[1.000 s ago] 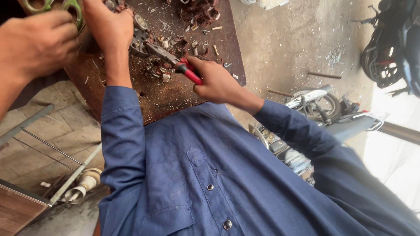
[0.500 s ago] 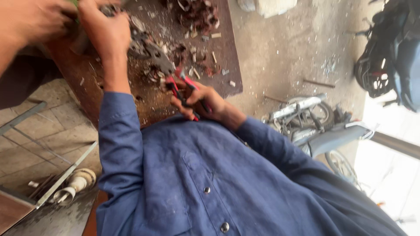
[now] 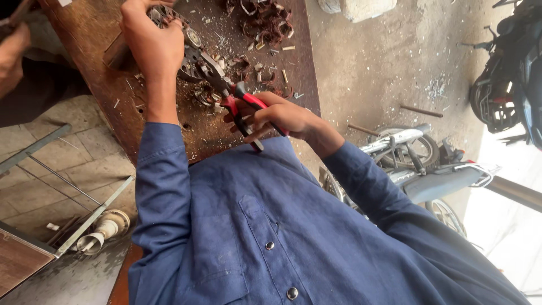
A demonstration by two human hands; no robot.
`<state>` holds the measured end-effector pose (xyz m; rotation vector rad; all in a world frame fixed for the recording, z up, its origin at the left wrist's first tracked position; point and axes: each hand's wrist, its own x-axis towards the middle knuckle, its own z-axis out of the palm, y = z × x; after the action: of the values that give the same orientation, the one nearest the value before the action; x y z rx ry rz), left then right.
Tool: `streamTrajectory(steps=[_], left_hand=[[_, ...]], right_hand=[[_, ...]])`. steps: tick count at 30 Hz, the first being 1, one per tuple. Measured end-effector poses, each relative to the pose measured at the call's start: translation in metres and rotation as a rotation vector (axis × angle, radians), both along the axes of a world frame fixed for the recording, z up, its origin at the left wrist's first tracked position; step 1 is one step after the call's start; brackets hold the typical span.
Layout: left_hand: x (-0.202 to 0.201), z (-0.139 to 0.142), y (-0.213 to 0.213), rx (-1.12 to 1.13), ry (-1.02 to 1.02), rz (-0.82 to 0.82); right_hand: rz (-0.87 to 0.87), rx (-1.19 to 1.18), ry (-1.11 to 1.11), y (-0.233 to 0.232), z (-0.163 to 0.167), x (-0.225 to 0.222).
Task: The person uses pliers to pull and cut copper windings from a motor stator on a workbench. The person repeatedly rotates the stator and removes wire segments, accumulating copper scraps on the table.
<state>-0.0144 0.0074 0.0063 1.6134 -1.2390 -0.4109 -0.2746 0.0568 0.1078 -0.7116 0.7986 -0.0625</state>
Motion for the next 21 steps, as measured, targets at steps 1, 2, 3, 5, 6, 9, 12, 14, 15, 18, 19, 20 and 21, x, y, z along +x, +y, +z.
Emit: streamTrajectory(steps=[1,2,3,5,6,9,12,14,15,18,19,20,21], left_hand=[[-0.001,0.001,-0.001,-0.038,-0.033,-0.003],[-0.001,0.003,-0.004,-0.067,-0.040,0.008],[0.001,0.004,-0.006,-0.089,-0.045,0.021],[0.000,0.008,-0.008,-0.032,0.041,0.005],[0.000,0.010,-0.010,0.036,0.119,-0.007],[0.003,0.017,-0.014,0.047,0.162,-0.059],[0.002,0.022,-0.017,0.115,0.220,-0.032],[0.002,0.022,-0.016,0.142,0.220,-0.017],[0.001,0.021,-0.016,0.117,0.180,-0.022],[0.003,0.014,-0.012,0.102,0.096,-0.019],[0.004,0.011,-0.011,0.106,0.074,-0.014],[0.007,0.008,-0.009,0.093,0.049,0.000],[0.008,0.004,-0.008,0.084,0.030,0.005]], right_hand=[[0.009,-0.008,-0.055,-0.002,0.000,0.000],[-0.030,0.048,-0.109,-0.005,-0.002,0.000],[-0.068,0.111,-0.161,-0.005,-0.003,0.000],[-0.167,0.293,-0.236,-0.004,-0.007,0.001],[-0.210,0.402,-0.272,-0.003,-0.009,0.002],[-0.333,0.638,-0.382,0.004,-0.018,0.013],[-0.294,0.778,-0.579,0.009,-0.024,0.018],[-0.270,0.792,-0.593,0.011,-0.026,0.017],[-0.280,0.769,-0.528,0.012,-0.027,0.017],[-0.163,0.233,-0.058,0.016,-0.031,0.018],[-0.097,-0.027,0.143,0.018,-0.032,0.020],[-0.006,-0.335,0.275,0.019,-0.034,0.023],[0.083,-0.637,0.412,0.022,-0.034,0.024]])
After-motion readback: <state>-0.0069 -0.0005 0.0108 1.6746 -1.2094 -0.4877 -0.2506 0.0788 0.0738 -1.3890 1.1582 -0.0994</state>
